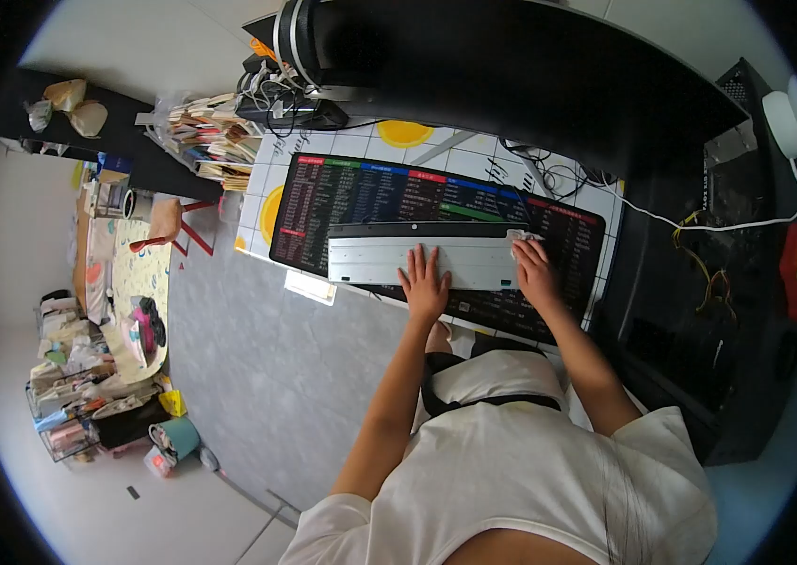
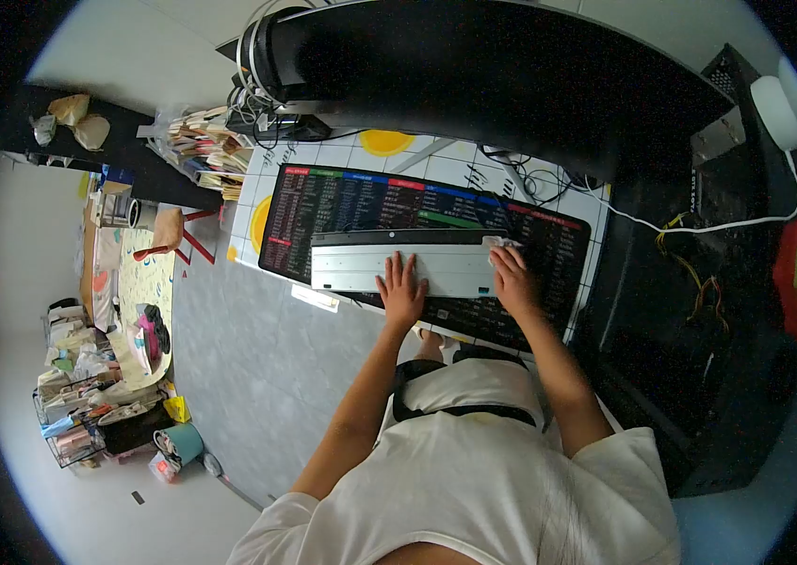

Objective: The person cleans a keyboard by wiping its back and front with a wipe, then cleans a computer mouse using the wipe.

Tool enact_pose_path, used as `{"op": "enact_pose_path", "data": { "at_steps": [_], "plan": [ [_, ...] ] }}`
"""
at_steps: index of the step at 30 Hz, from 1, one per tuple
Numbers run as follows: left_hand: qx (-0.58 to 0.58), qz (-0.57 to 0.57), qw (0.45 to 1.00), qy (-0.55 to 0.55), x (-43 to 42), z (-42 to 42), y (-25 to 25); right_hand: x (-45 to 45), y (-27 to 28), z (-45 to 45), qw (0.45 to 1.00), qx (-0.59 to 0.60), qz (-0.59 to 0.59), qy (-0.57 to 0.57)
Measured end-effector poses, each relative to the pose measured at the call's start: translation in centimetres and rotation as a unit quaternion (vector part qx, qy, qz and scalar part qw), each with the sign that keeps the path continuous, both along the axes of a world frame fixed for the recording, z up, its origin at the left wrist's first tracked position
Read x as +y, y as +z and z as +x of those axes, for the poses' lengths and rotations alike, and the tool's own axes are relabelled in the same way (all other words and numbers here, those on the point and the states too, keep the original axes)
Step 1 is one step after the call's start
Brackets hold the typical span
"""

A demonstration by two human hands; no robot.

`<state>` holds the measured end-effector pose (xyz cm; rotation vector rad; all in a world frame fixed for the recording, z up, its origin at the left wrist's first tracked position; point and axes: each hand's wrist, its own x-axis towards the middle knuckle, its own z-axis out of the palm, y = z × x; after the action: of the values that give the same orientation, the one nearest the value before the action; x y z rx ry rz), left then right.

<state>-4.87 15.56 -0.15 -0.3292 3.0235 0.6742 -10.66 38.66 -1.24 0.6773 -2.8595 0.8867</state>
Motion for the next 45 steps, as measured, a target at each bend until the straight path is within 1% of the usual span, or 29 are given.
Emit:
{"op": "enact_pose_path", "data": {
  "at_steps": [1,3,5,7,8,14,17,19,23,24,25,27,28,31,36,41,43,45],
  "plan": [
    [-0.001,0.0,1.0,-0.003,0.1,0.0,0.1,-0.4,0.0,0.2,1.0,0.004,0.019,-0.01],
    [0.004,0.027,1.0,-0.005,-0.2,0.2,0.2,-1.2,0.2,0.8,1.0,0.007,0.014,-0.001],
    [0.004,0.028,1.0,-0.012,-0.7,0.1,0.1,-2.4,0.3,0.7,1.0,0.013,0.008,0.014],
    [0.004,0.033,0.999,-0.018,-1.0,0.3,0.2,-3.4,-0.2,0.1,0.999,-0.017,-0.017,0.04],
    [0.003,0.04,0.999,-0.03,-1.2,0.6,0.3,-3.5,-0.3,-0.2,0.997,-0.031,-0.049,0.045],
    [0.011,0.057,0.996,-0.067,-3.5,1.8,0.4,-4.2,0.1,-1.8,0.995,-0.033,-0.026,0.09],
    [0.022,0.026,0.998,-0.062,-5.3,2.3,0.5,-6.1,1.3,-2.6,0.991,-0.049,-0.011,0.126],
    [0.018,0.023,0.999,-0.028,-6.9,2.9,0.5,-8.4,2.0,-2.8,0.98,-0.081,-0.018,0.181],
    [0.019,-0.005,1.0,0.001,-10.2,4.6,1.0,-14.3,1.5,-2.0,0.973,-0.082,-0.018,0.216],
    [0.072,0.056,0.996,0.016,-11.1,4.9,1.0,-15.8,1.5,-1.8,0.971,-0.075,0.003,0.227],
    [0.071,0.056,0.996,0.024,-11.7,5.3,1.0,-17.3,1.4,-1.5,0.969,-0.077,0.003,0.235],
    [0.02,-0.034,0.999,0.035,-12.8,6.1,1.2,-20.5,1.4,-0.9,0.967,-0.046,-0.004,0.252],
    [0.041,-0.014,0.998,0.049,-13.4,6.4,1.1,-22.1,1.4,-0.5,0.965,-0.056,-0.02,0.256],
    [0.034,-0.011,0.997,0.063,-14.7,6.9,1.2,-26.7,1.3,0.2,0.958,-0.034,-0.014,0.284],
    [0.01,0.006,0.999,0.048,-15.6,7.4,0.2,-32.8,0.7,0.7,0.949,-0.012,0.025,0.314],
    [0.036,-0.011,0.998,0.06,-15.4,7.5,-0.7,-33.8,1.1,1.1,0.95,-0.016,0.053,0.307],
    [0.038,-0.012,0.997,0.065,-15.1,7.4,0.1,-32.5,1.5,0.5,0.947,-0.082,0.036,0.308],
    [0.04,-0.03,0.997,0.06,-14.9,7.1,0.9,-30.5,1.7,0.2,0.95,-0.08,0.034,0.3]
  ]
}}
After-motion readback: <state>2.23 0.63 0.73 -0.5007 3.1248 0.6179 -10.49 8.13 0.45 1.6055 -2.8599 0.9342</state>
